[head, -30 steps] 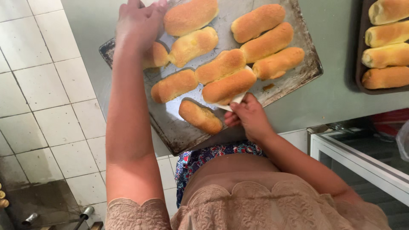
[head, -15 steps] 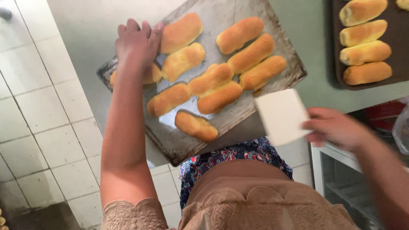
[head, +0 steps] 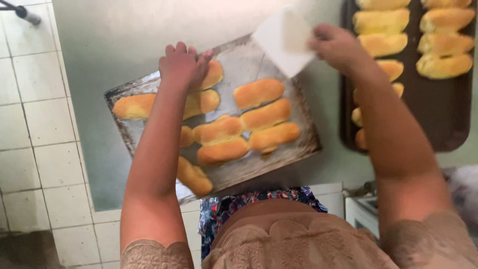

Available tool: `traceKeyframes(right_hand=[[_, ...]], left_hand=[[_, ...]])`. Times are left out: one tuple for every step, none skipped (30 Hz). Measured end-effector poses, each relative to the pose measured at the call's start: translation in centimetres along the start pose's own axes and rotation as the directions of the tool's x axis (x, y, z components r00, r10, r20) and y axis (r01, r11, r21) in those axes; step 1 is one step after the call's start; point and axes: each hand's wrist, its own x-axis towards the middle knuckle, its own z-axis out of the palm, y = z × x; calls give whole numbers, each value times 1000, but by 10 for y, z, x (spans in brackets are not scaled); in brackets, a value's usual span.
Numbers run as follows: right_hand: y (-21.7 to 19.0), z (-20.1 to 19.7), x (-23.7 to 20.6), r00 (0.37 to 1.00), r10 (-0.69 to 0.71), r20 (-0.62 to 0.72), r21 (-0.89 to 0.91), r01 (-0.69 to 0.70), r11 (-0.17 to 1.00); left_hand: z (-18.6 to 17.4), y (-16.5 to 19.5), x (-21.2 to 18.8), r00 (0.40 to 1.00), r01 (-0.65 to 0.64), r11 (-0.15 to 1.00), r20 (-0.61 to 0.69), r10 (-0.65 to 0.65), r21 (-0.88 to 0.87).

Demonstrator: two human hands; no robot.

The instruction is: The person transfers baked bread rolls one at a time from a baking tray to a display tray on the counter, using a small white plastic scraper to lift each roll. They carry the emptied baking tray to a rack, place it on the rack, and continue arranging rolls on the display tray.

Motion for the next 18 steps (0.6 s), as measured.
traceKeyframes(right_hand=[[-2,6,17,998,-19,62,9,18,1000],[-7,13,30,994,-39,97,-23,42,999],[-6,14,38,989,-62,132,-53,70,996],[-5,17,43,987,-52,154,-216,85,973],[-5,19,44,984,-41,175,-372,104,922],[-6,24,45,981,-24,194,-516,123,848],[-7,32,45,985,-121,122,-541,168,824],[-10,41,44,974,-224,47,-568,210,795],[-14,50,46,946,-324,-31,-596,243,765],[-21,67,48,891,-453,-17,-494,387,779],[-27,86,49,821,-570,-30,-389,515,764],[-39,112,51,746,-665,-25,-240,642,729],[-45,129,49,560,-823,-93,134,826,547],[-52,147,50,572,-805,159,-220,815,535],[-56,162,44,697,-700,154,-342,702,624],[-62,168,43,601,-799,20,-322,760,564],[-67,171,39,632,-772,66,-271,756,596],[-68,172,35,646,-760,72,-311,738,599]], left_hand=[[0,4,4,999,24,999,41,-23,-22],[0,6,7,996,50,998,77,-46,-43],[-3,8,7,992,76,995,110,-69,-64],[0,6,7,993,93,977,83,-78,-190],[0,1,2,994,106,944,56,-93,-313],[2,-6,-2,993,114,895,34,-110,-431],[6,-14,-9,988,135,896,-10,-154,-423],[12,-20,-19,979,154,897,-61,-197,-415],[19,-27,-28,966,169,899,-113,-232,-405],[25,-33,-35,961,185,916,-130,-245,-355],[32,-38,-39,958,190,934,-149,-244,-304],[38,-42,-43,968,191,924,-92,-234,-332],[43,-44,-46,977,184,915,-36,-211,-360],[47,-46,-48,980,71,932,-151,-132,-354],[51,-45,-48,965,-53,937,-259,-40,-345],[53,-44,-48,974,-9,915,-210,-83,-404],[53,-44,-49,980,40,890,-156,-124,-454],[55,-42,-49,953,-34,904,-285,-98,-426]])
